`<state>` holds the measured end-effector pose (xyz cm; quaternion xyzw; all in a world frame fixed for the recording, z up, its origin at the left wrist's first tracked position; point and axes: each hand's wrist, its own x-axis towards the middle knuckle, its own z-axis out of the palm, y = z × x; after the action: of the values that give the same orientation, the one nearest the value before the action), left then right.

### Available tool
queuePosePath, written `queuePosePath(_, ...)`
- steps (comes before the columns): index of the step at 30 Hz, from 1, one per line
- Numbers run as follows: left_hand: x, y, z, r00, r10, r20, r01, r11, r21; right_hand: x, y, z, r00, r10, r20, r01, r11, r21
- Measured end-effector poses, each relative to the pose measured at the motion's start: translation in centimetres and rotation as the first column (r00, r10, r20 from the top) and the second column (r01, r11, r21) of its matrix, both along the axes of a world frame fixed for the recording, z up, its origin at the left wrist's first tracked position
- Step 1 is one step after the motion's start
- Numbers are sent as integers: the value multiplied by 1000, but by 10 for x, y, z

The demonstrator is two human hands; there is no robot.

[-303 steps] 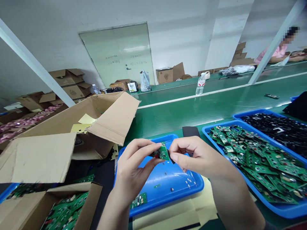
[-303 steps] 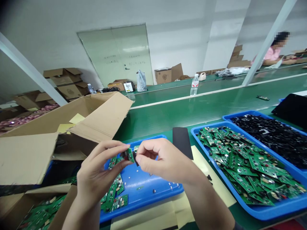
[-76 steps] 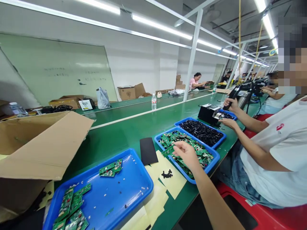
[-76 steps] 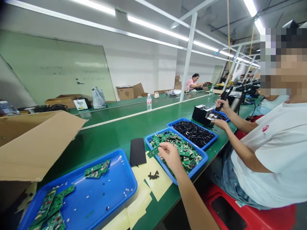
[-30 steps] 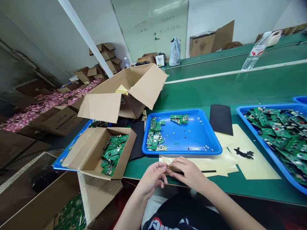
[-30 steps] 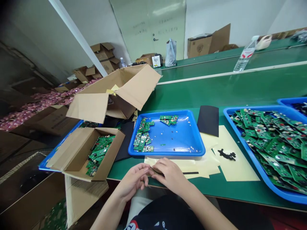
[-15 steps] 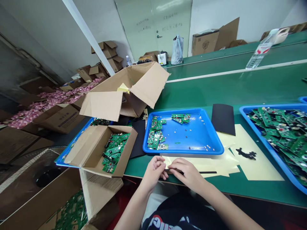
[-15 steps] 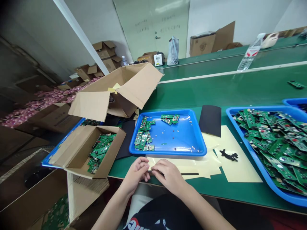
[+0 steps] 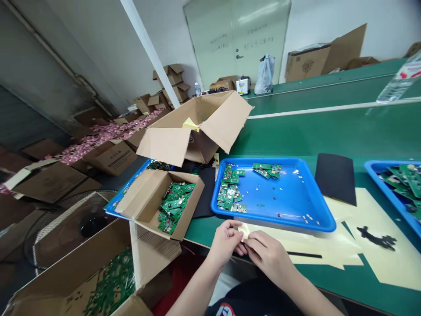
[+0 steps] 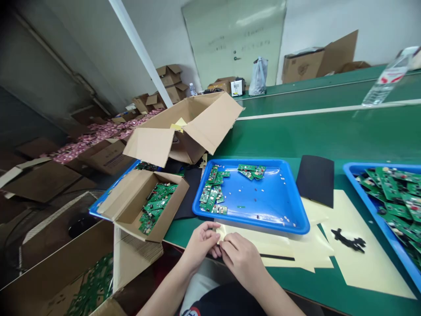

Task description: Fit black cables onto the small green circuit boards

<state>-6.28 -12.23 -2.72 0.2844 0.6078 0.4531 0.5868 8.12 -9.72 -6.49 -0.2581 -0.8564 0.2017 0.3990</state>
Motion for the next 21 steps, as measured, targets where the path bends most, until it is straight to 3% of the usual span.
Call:
queuePosePath(7,-1,-1,-3,1000,-17,24,17,1000,-13,3,-3,0,1000,5,-11,-4,996,86)
queuePosePath(14,-4,0,-4,999,-43,11,43,999,-24,3,-6,1,997,24,-75,-18,997,74)
queuePosePath(18,-3,-1,-5,997,-67,-41,66,998,-23,1,-6,2,992,43,-116,-43,999,-5)
queuePosePath(21,-3,-2,-7,988,-85,-126,83,996,-29,9,-8,2,975,54,-217,-102,970,-220)
